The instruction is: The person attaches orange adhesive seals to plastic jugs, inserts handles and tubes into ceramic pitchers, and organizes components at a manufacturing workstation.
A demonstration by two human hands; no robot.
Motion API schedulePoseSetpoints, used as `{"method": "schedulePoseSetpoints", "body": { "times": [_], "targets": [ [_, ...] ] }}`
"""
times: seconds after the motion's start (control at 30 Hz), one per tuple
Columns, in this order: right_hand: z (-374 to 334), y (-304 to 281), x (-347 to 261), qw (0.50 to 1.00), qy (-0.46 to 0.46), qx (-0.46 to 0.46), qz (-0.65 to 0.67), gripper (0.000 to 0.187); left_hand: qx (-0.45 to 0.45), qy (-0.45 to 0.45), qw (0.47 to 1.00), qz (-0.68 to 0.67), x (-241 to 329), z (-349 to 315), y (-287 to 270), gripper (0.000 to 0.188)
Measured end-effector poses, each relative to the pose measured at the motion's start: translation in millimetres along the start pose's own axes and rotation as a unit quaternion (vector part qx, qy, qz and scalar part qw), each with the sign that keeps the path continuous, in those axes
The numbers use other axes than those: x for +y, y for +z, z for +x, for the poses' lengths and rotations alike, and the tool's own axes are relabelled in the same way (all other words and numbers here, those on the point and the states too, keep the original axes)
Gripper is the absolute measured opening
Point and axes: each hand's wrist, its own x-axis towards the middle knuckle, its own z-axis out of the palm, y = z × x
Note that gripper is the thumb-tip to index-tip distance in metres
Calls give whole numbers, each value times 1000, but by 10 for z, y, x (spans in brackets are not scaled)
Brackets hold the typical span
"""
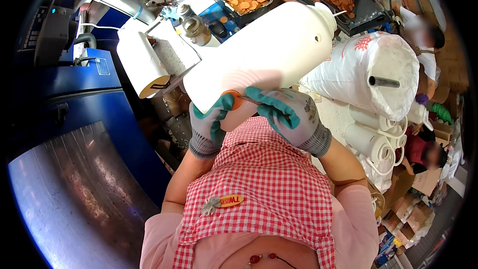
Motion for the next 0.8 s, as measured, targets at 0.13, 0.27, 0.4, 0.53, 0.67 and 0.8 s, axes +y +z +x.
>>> {"method": "schedulePoseSetpoints", "body": {
  "times": [0.13, 0.27, 0.4, 0.53, 0.67, 0.8],
  "targets": [
    [72, 135, -104, 1000, -7, 23, -14, 28, 5, 25, 998, -62, 58, -84, -120, 65],
    [77, 202, -199, 999, 13, 14, -33, 27, 0, 19, 997, -73, 10, -108, -316, 71],
    [80, 211, -240, 999, 10, -3, -47, 31, -20, 12, 994, -105, -19, -127, -404, 71],
    [88, 145, -282, 993, -22, -23, -118, 36, 4, 16, 1000, 1, -86, -103, -434, 68],
    [100, 60, -534, 964, -17, -96, -246, 36, 62, 9, 994, -90, 125, -119, -116, 44],
    [101, 115, -601, 874, -51, -137, -463, 43, 78, 16, 997, 19, 31, 48, -63, 30]
  ]
}}
